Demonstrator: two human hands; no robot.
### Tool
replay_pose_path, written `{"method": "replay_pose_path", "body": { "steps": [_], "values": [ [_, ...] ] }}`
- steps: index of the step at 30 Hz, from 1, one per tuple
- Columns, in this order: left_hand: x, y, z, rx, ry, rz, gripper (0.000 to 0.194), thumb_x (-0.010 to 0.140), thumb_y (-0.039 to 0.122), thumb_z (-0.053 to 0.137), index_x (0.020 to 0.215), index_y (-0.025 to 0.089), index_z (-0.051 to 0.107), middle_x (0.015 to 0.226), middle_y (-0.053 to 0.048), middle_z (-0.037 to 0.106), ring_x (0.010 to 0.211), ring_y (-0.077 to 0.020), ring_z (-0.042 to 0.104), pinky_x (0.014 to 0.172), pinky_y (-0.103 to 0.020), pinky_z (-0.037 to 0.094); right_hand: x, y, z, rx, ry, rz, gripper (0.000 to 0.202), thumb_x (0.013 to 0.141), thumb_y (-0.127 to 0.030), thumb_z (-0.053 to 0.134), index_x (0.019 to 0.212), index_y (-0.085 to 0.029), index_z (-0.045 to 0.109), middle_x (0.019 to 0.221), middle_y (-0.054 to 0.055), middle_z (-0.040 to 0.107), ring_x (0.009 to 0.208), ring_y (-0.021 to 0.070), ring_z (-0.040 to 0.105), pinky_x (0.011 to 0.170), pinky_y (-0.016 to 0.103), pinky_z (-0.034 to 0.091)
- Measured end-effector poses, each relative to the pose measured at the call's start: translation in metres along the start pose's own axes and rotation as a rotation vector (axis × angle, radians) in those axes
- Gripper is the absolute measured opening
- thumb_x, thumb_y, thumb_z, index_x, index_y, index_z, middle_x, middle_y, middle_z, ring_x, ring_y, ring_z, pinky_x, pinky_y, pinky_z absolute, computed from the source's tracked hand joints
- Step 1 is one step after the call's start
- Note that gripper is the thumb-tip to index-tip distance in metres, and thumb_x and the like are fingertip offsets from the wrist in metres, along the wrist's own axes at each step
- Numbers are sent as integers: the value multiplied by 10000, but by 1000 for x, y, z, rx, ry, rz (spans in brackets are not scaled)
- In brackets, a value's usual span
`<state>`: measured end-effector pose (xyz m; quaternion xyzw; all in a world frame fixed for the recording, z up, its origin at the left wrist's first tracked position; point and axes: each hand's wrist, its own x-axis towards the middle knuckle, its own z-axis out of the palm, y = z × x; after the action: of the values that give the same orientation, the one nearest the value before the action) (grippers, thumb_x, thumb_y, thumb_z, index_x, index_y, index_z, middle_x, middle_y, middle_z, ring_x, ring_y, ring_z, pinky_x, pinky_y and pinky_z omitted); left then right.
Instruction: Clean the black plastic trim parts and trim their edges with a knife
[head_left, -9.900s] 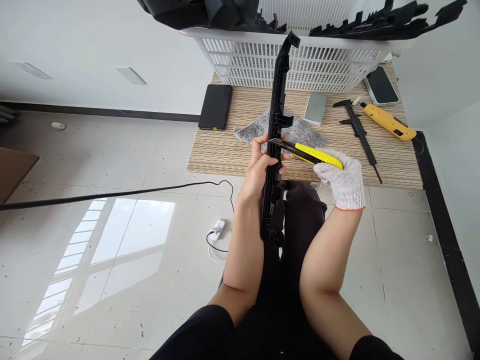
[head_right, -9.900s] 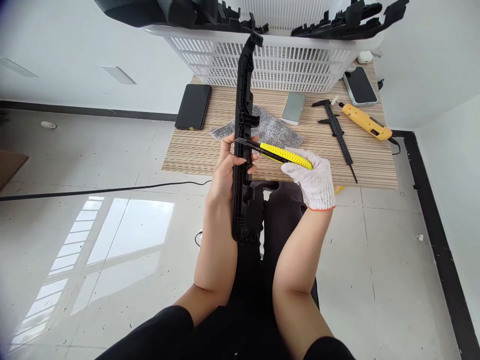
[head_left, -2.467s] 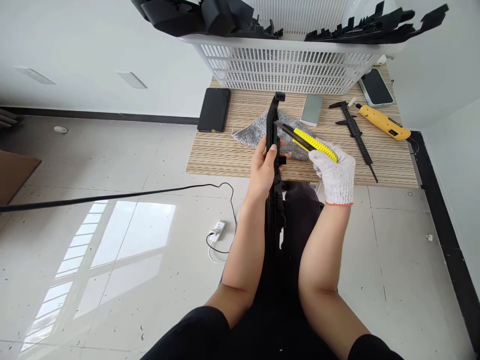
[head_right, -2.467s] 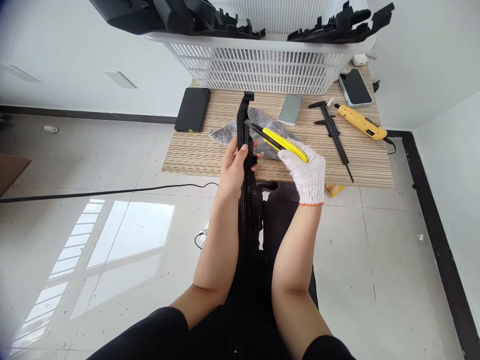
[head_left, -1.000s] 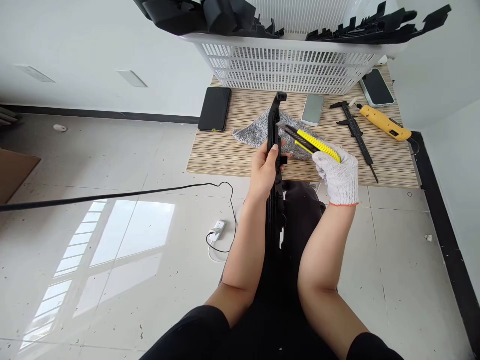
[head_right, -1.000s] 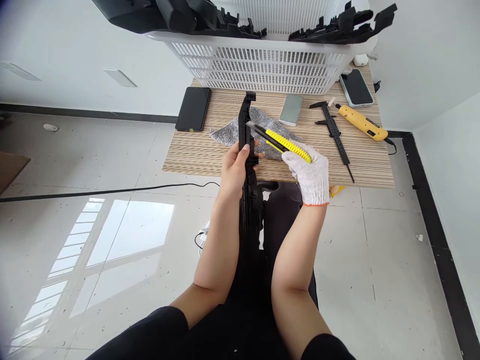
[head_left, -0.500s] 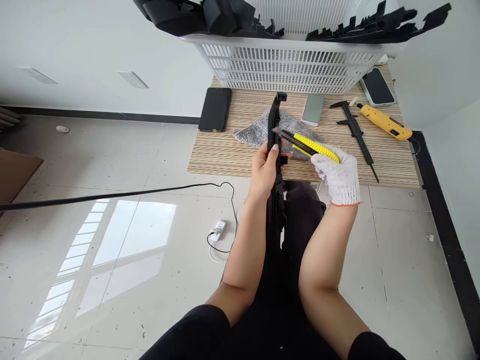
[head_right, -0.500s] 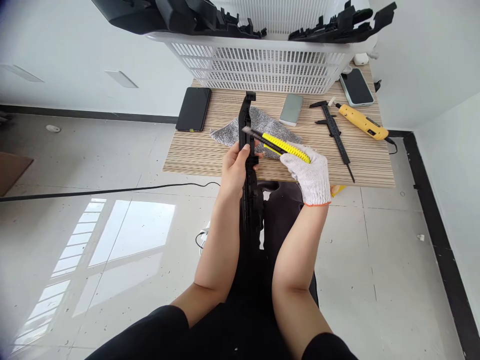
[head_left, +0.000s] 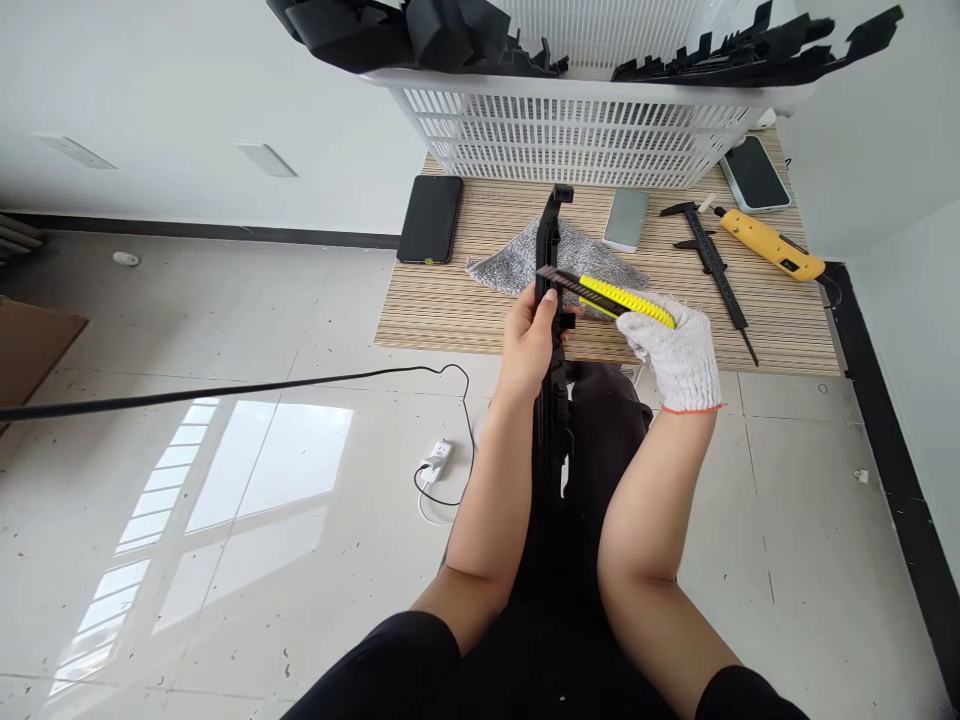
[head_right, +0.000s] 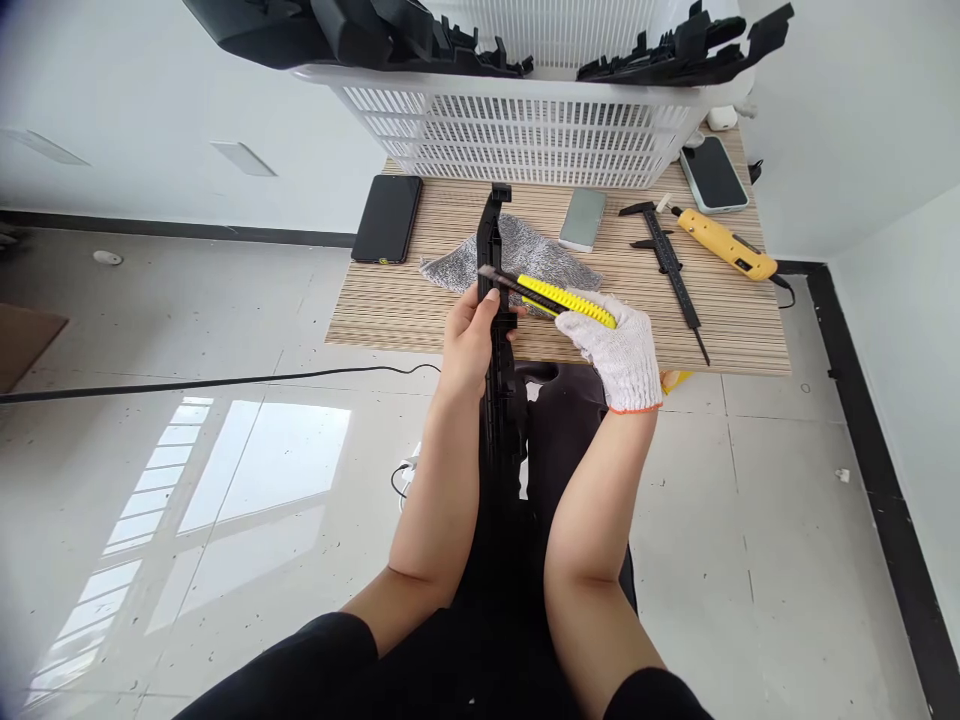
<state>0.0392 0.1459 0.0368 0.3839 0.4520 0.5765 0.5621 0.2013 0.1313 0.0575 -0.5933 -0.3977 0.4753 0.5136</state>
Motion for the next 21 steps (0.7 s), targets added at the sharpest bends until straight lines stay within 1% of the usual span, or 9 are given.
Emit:
{"method": "replay_pose_path", "body": {
  "steps": [1, 5, 8, 11, 12, 15, 18, 19, 21],
  "values": [
    [0, 0, 0, 4, -2, -2, 261, 925, 422, 606, 1065, 217, 685, 1156, -68, 727, 985, -203, 717, 576, -218, 482, 0, 0, 0, -2, -7, 0, 384, 643, -275, 816, 1011, -179, 768, 575, -55, 545, 479, 53, 428, 412, 187, 333],
    [-1, 0, 0, 5, 6, 4, 271, 909, 424, 618, 1068, 217, 693, 1182, -73, 718, 956, -198, 716, 559, -216, 473, -1, 0, -2, 54, 63, -18, 373, 666, -278, 788, 1028, -191, 758, 567, -65, 530, 463, 50, 411, 403, 186, 320],
    [-1, 0, -1, -1, 2, 8, 257, 913, 414, 607, 1049, 210, 686, 1163, -78, 717, 941, -195, 717, 567, -227, 479, -1, 1, -4, 20, 8, -16, 358, 652, -257, 789, 1002, -186, 762, 553, -67, 513, 465, 54, 407, 406, 189, 324],
    [0, 0, -1, 16, -1, 1, 245, 923, 401, 585, 1054, 211, 667, 1174, -73, 707, 928, -182, 716, 565, -223, 477, -2, 1, -4, 22, 80, -35, 351, 667, -269, 773, 1006, -183, 755, 572, -67, 518, 460, 49, 399, 403, 191, 321],
    [0, 0, -2, 23, -5, 1, 243, 922, 395, 582, 1056, 209, 662, 1169, -70, 706, 928, -180, 716, 562, -218, 475, -2, 1, -4, 19, 85, -37, 357, 667, -269, 772, 1012, -180, 754, 576, -66, 522, 462, 49, 403, 404, 191, 322],
    [0, -1, -2, 35, -25, 15, 238, 906, 370, 594, 1061, 201, 657, 1117, -67, 710, 940, -184, 715, 563, -212, 473, -2, 1, -3, -29, 25, -32, 385, 659, -251, 778, 1033, -166, 754, 592, -58, 539, 485, 56, 435, 419, 191, 342],
    [-1, -3, -3, 57, -37, 50, 242, 864, 333, 646, 1072, 211, 660, 1134, -60, 704, 948, -182, 702, 576, -218, 479, -1, 1, -3, -24, 86, -45, 387, 693, -274, 747, 1066, -172, 745, 603, -57, 537, 477, 54, 431, 415, 190, 339],
    [-1, -3, -4, 74, -42, 65, 242, 849, 322, 665, 1064, 213, 663, 1132, -56, 704, 940, -180, 697, 585, -222, 484, -1, 2, -4, -20, 88, -44, 390, 694, -279, 748, 1069, -172, 745, 601, -58, 536, 474, 53, 426, 412, 189, 335],
    [0, -4, -5, 110, -54, 89, 229, 831, 312, 682, 1035, 208, 667, 1087, -52, 711, 918, -178, 687, 613, -234, 501, -1, 2, -5, -31, 28, -29, 410, 671, -275, 773, 1066, -168, 749, 595, -57, 539, 478, 54, 428, 417, 190, 339]
  ]
}}
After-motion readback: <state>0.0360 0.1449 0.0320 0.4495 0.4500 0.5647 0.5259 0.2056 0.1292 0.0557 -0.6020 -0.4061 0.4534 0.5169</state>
